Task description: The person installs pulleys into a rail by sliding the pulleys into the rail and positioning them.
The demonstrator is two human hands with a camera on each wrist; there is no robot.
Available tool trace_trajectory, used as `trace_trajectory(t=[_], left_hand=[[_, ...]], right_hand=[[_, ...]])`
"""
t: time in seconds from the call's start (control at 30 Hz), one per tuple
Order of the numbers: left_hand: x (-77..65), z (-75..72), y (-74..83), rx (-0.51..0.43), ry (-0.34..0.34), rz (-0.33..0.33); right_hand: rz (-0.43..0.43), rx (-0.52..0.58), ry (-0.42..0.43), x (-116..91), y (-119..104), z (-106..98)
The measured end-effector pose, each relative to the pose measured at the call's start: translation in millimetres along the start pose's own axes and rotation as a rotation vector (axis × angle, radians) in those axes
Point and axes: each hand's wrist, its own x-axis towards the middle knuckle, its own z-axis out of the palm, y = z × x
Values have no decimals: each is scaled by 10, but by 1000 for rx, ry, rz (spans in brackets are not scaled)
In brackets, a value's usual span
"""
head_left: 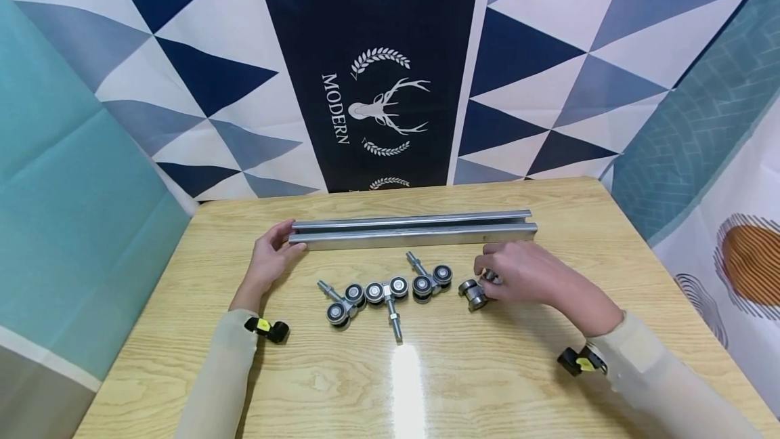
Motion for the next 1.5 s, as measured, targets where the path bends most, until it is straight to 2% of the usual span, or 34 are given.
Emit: trace_trajectory(t=[0.13, 0.3, 0.43, 0.77, 1.07, 1.37, 1.5], left_hand=[[-7, -2, 12, -7, 5, -1], [-8, -7, 15, 5, 3, -1], [4, -4, -3, -9, -2, -4], [11, 0, 15, -14, -8, 6], [8, 3, 9, 9, -13, 9], [7, 1, 24, 9, -16, 10], [10, 2, 30, 6, -18, 1]], right_hand=[[4, 18, 29, 17, -3, -36], [-47, 39, 122, 31, 9, -38], [-70, 58, 147, 25, 30, -23], [-22, 93, 80, -28, 30, -4], [-35, 102, 50, -30, -1, 17], [-82, 108, 66, -13, 5, 58], [-76, 115, 53, -3, 7, 64]])
